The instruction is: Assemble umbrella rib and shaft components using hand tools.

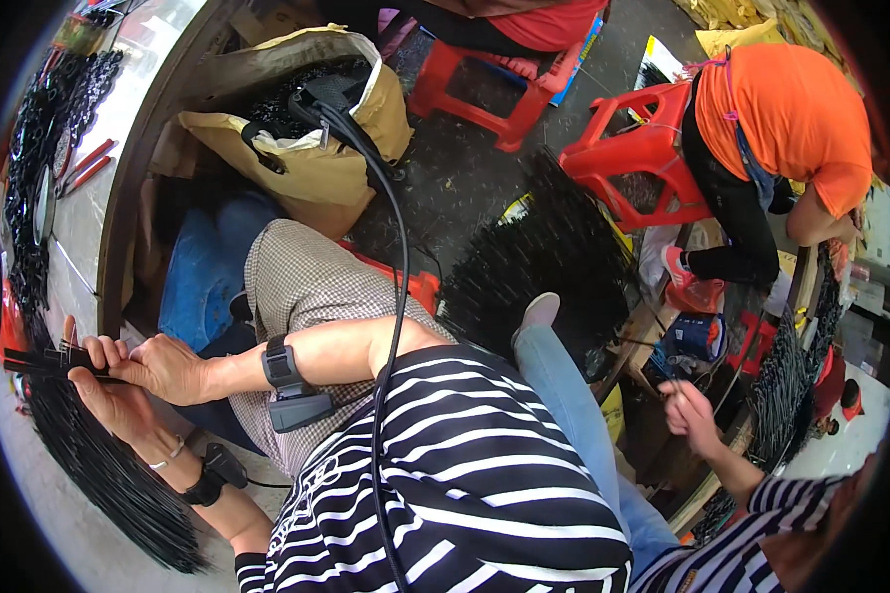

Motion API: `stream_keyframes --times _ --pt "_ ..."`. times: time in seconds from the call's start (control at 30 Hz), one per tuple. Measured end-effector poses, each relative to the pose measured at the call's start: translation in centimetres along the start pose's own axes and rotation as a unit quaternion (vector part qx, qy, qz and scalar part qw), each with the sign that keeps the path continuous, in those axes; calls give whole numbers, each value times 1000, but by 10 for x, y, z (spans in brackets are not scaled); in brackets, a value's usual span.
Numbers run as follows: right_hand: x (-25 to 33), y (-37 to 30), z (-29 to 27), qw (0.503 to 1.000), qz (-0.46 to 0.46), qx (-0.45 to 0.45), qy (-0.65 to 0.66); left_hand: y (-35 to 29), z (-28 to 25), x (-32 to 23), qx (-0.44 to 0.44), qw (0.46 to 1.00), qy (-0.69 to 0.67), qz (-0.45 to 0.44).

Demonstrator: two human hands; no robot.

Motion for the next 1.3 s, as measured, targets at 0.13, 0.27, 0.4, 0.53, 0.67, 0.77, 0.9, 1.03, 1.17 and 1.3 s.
stream_keyframes --times 0.13,0.27,0.4,0.53,0.67,0.77,0.9,1.03,1.17,1.3 --pt "0 2 0 1000 -7 4 2 0 4 -3 -3 1000 -15 2" --pt "1 3 1 1000 -10 10 4 -3 13 -5 -52 999 -8 7" --pt "1 0 6 1000 -15 -1 13 -6 -4 -5 1 1000 0 8" --pt "-12 -1 7 998 9 45 -35 -3 -20 4 -15 999 -30 18" --pt "-16 4 2 993 -52 13 -108 -15 -78 -21 -224 974 4 26" --pt "-34 11 -8 997 56 37 -35 -36 -131 -58 -299 951 -27 77" --pt "-38 6 0 985 104 133 23 -78 -123 -110 -426 891 -13 157" --pt "-38 0 -43 964 242 103 36 -83 -107 -141 -257 945 -71 190" --pt "-33 5 -35 965 222 129 43 -130 -74 -193 -84 961 -84 250" --pt "-20 -1 -22 967 203 148 38 -150 -61 -209 -68 946 -102 300"
Point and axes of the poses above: each hand's wrist, its own y-axis towards the middle knuckle, its own z-axis out of the palm, x = y × z, the point moved 7 cm from there along y, towards the middle knuckle, and after that the axes turned 13 degrees about -z, right-handed, at the moved point
